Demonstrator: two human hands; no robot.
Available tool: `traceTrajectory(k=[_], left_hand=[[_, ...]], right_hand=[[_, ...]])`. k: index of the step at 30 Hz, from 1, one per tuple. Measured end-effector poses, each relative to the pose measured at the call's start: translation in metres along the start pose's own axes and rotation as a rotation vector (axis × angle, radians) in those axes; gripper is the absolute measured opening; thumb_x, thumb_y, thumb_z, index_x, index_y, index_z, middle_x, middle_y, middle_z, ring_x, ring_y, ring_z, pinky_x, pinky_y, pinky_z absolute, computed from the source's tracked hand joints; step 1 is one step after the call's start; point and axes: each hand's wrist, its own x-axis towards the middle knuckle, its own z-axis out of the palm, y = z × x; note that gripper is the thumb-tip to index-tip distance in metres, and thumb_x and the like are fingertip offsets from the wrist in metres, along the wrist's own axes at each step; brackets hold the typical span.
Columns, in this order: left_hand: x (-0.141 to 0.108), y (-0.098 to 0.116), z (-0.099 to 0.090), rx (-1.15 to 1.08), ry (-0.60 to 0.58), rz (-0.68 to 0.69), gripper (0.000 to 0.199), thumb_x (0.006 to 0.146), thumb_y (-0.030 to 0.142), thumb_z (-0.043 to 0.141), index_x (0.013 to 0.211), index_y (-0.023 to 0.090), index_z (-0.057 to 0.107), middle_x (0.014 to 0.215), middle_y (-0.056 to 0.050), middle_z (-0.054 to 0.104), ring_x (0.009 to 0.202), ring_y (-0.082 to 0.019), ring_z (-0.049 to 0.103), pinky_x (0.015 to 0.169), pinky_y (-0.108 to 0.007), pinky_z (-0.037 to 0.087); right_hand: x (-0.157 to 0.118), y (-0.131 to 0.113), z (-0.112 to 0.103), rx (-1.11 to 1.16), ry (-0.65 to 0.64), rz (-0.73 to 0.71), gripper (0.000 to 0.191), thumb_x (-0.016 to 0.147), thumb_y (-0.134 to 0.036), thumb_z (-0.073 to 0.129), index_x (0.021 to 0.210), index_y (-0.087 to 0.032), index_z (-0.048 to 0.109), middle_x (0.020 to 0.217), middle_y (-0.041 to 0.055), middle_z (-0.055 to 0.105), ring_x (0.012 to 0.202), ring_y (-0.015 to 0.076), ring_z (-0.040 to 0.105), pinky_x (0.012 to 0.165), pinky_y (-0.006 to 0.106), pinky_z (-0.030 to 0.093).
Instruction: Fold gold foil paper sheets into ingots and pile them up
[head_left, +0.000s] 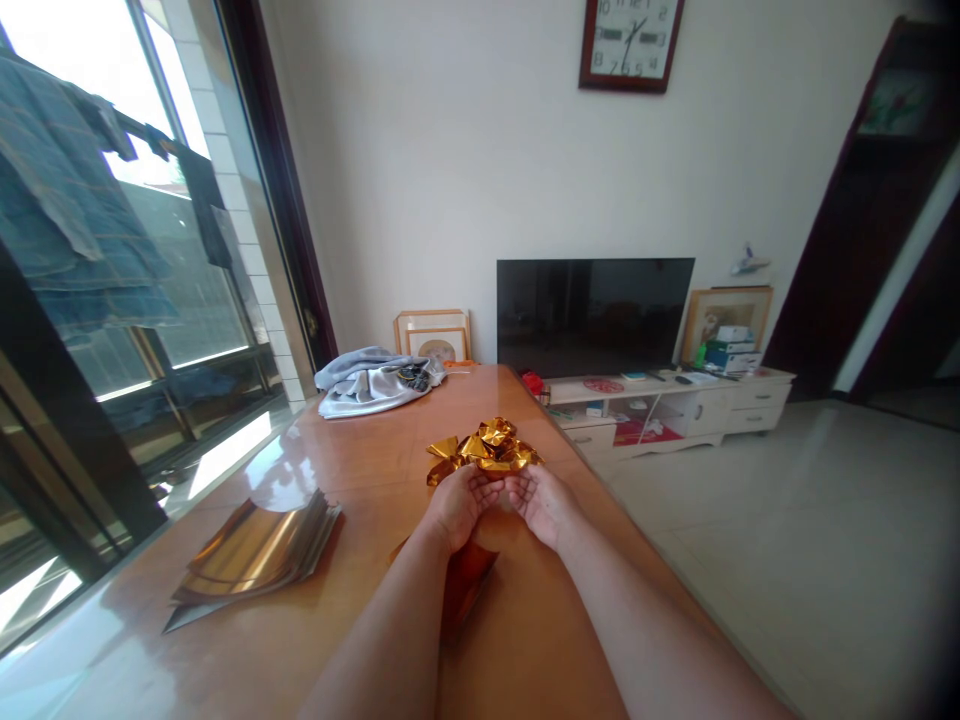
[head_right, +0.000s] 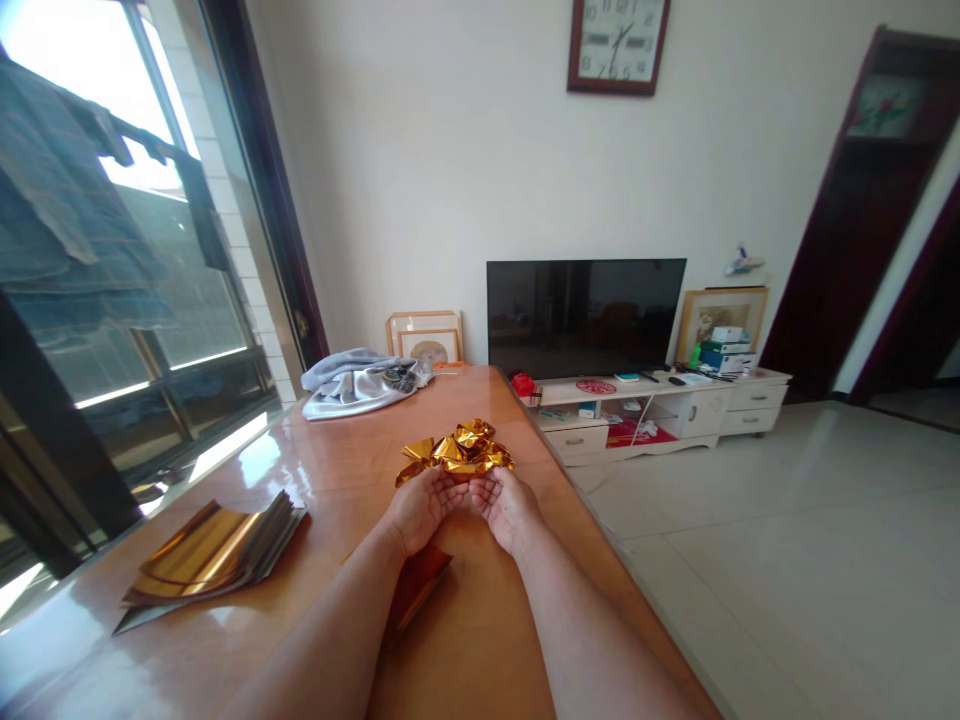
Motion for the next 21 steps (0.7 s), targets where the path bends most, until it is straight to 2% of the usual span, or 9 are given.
traceTrajectory(k=[4, 15, 21], left_hand=[[-0.0002, -0.0007, 0.0006, -0.004, -0.005, 0.002, 0.026, 0.095, 0.028, 0.054, 0.103, 0.007, 0.068, 0.096, -0.019, 0.073, 0.081, -0.021, 0.073, 0.080, -0.031, 0.059], [0.0022, -0.0045, -0.0001, 0.016, -0.034, 0.023, 0.030, 0.097, 0.032, 0.054, 0.112, 0.009, 0.065, 0.098, -0.017, 0.074, 0.080, -0.020, 0.073, 0.080, -0.032, 0.059], [0.0038, -0.0059, -0.0022, 0.011, -0.047, 0.051, 0.029, 0.094, 0.034, 0.060, 0.109, 0.009, 0.064, 0.102, -0.018, 0.073, 0.084, -0.021, 0.073, 0.082, -0.033, 0.060]], right_hand=[[-0.0031, -0.0005, 0.0014, -0.002, -0.001, -0.005, 0.008, 0.094, -0.021, 0.059, 0.089, -0.016, 0.063, 0.062, 0.0047, 0.069, 0.054, 0.0142, 0.066, 0.050, 0.021, 0.055], [-0.0017, 0.0004, 0.0005, 0.011, -0.002, 0.011, 0.011, 0.096, -0.023, 0.059, 0.088, -0.016, 0.062, 0.063, 0.0045, 0.068, 0.053, 0.0124, 0.065, 0.049, 0.019, 0.054], [-0.0020, 0.0004, 0.0006, 0.013, 0.007, 0.010, 0.010, 0.097, -0.022, 0.060, 0.091, -0.015, 0.063, 0.065, 0.0045, 0.069, 0.053, 0.0111, 0.065, 0.048, 0.018, 0.054]])
